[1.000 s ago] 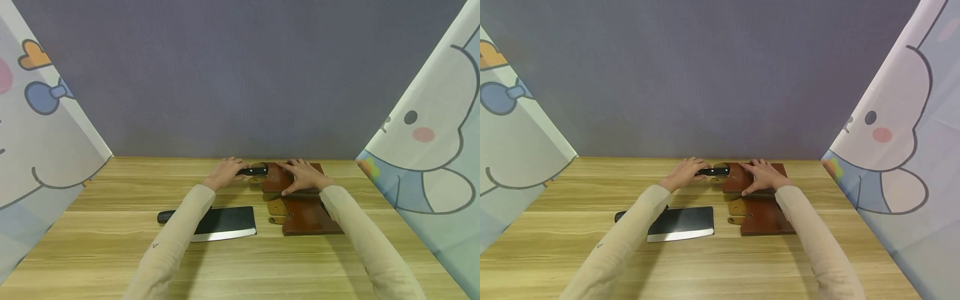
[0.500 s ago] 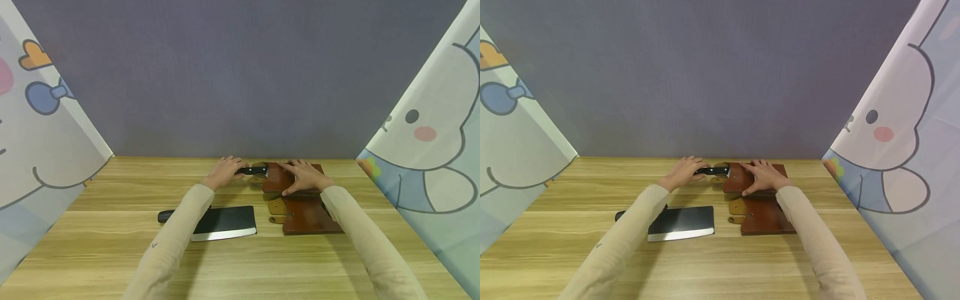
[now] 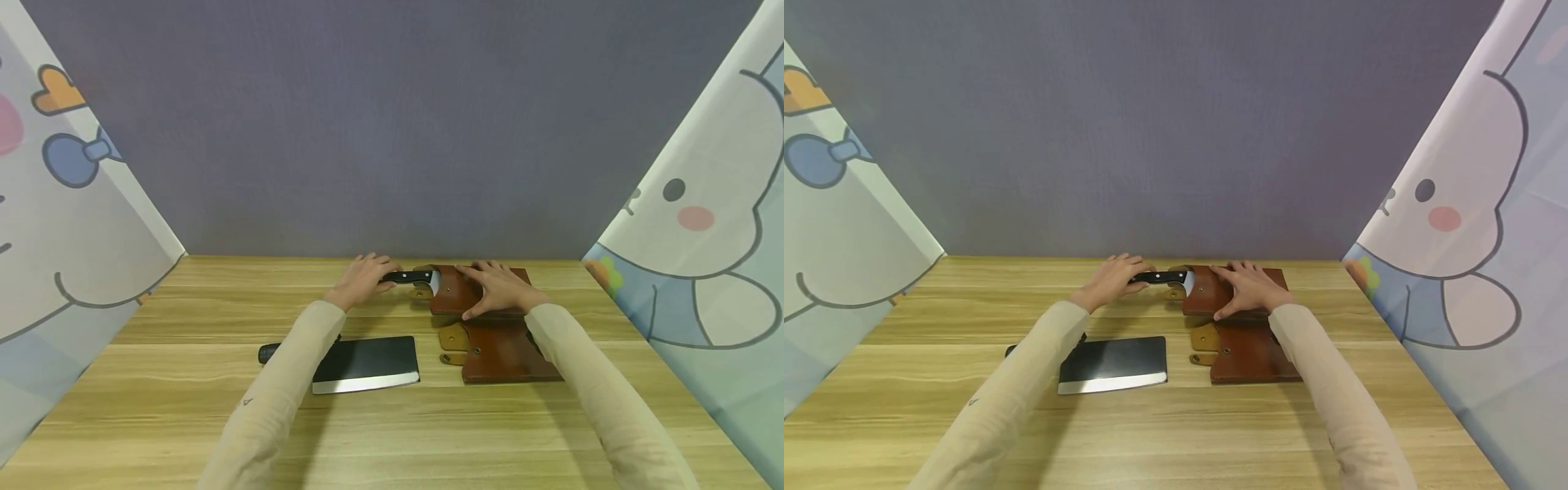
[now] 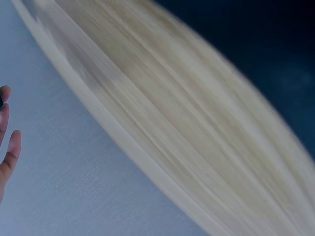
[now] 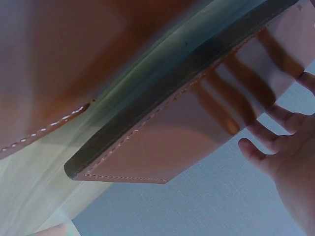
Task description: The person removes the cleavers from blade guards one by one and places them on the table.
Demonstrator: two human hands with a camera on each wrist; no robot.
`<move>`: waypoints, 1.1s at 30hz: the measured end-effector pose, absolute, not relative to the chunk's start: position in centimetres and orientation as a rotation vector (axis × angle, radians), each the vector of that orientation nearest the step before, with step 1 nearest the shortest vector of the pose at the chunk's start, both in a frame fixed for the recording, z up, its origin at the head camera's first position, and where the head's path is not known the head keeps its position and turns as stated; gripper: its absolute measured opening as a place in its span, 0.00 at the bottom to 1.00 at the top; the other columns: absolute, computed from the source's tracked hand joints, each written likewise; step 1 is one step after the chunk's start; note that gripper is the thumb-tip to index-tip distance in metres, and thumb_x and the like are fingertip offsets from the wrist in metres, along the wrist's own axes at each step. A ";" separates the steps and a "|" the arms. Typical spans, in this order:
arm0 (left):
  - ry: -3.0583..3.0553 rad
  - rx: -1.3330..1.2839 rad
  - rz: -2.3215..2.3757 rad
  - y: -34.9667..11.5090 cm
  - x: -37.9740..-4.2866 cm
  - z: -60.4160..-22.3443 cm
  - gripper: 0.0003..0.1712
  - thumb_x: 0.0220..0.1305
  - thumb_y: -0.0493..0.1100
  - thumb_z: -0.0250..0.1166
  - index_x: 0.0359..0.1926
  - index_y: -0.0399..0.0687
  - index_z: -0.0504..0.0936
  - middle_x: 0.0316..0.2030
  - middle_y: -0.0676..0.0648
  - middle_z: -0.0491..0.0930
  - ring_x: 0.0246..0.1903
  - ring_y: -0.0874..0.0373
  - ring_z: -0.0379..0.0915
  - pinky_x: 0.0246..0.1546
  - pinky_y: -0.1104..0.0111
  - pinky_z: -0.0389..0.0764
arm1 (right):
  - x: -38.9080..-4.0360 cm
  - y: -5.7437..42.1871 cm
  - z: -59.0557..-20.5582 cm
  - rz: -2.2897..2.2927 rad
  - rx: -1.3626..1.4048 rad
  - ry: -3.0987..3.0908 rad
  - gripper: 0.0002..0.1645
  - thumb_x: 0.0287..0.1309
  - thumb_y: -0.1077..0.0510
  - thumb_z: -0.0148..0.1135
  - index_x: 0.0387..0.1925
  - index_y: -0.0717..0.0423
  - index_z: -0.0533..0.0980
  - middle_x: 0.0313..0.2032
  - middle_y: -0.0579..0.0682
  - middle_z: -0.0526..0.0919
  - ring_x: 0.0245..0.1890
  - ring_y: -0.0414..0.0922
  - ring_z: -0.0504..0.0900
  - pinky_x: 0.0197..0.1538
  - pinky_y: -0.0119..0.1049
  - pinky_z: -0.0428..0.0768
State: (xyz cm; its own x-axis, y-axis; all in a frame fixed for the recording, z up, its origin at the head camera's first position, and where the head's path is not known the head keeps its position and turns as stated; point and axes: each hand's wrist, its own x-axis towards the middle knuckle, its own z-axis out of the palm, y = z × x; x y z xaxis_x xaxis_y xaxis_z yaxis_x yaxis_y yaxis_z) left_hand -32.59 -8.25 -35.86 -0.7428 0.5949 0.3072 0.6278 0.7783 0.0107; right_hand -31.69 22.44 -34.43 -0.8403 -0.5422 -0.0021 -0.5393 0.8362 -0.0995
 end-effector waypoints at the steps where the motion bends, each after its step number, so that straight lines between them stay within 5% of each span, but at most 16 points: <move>1: -2.686 -0.945 -0.166 -8.3 -32.6 -35.8 0.19 0.60 0.51 0.60 0.53 0.59 0.76 0.48 0.52 0.77 0.44 0.52 0.71 0.47 0.55 0.73 | -31.7 22.4 -34.4 -0.150 -0.881 2.981 0.65 0.29 0.28 0.69 0.69 0.46 0.54 0.63 0.63 0.61 0.62 0.65 0.58 0.60 0.67 0.55; 33: -2.655 -0.918 -0.160 -10.1 -32.6 -35.7 0.20 0.60 0.54 0.59 0.53 0.58 0.77 0.45 0.52 0.78 0.42 0.53 0.72 0.44 0.58 0.73 | -31.5 22.4 -33.9 -0.125 -0.887 2.965 0.64 0.31 0.30 0.70 0.68 0.48 0.55 0.63 0.63 0.61 0.62 0.65 0.58 0.60 0.67 0.55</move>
